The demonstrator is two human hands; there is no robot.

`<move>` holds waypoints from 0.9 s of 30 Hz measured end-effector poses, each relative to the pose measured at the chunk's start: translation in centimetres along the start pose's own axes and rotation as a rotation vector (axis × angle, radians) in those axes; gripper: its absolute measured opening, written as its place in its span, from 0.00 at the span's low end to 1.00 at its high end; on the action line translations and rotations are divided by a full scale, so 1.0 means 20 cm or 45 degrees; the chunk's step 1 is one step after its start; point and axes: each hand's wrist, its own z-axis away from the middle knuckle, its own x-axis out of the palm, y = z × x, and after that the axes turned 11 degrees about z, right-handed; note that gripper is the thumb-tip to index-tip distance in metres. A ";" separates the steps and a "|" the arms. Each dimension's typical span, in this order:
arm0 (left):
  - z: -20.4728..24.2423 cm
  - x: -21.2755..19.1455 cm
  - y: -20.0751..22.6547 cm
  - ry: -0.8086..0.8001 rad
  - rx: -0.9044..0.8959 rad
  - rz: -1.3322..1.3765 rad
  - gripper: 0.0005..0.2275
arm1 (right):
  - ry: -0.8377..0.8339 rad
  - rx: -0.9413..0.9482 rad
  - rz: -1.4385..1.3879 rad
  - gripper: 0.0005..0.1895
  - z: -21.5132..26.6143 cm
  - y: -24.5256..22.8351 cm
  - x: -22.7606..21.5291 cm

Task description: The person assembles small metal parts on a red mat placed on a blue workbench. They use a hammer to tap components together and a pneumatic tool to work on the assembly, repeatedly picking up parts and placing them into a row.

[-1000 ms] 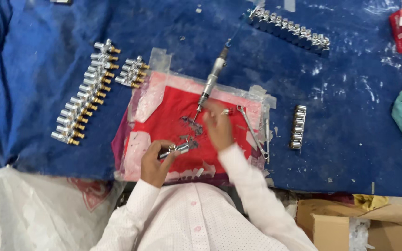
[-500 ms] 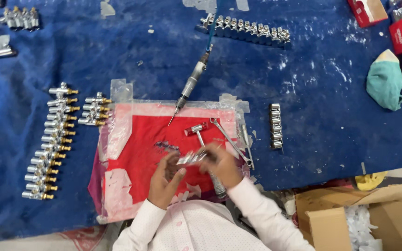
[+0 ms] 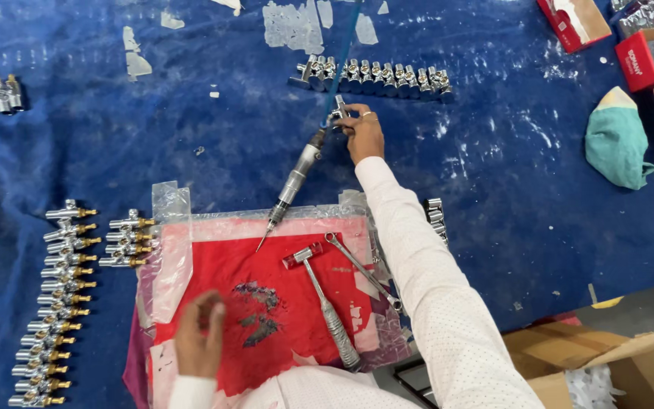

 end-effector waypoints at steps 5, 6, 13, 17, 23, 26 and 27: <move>-0.42 -0.21 0.02 0.341 0.690 -0.766 0.22 | 0.343 -0.105 -0.079 0.18 0.40 0.08 -0.32; -0.48 -0.26 0.00 0.344 0.662 -0.867 0.23 | 0.369 0.002 -0.270 0.15 0.56 0.14 -0.41; -0.62 -0.45 -0.38 0.294 0.696 -0.650 0.14 | 0.461 0.698 0.006 0.25 1.61 0.61 -0.74; -0.66 -0.56 -0.43 0.285 0.665 -0.654 0.13 | 0.470 0.498 0.341 0.14 1.67 0.61 -0.69; -0.57 -0.54 -0.27 0.379 0.857 -0.824 0.14 | 0.591 0.460 -0.161 0.04 1.66 0.42 -0.90; -0.40 -0.42 -0.21 0.335 0.303 0.367 0.11 | 0.669 0.656 -1.057 0.04 1.63 0.30 -1.00; -0.31 -0.37 -0.20 0.287 0.294 0.416 0.09 | 0.646 0.792 -1.343 0.04 1.63 0.27 -1.01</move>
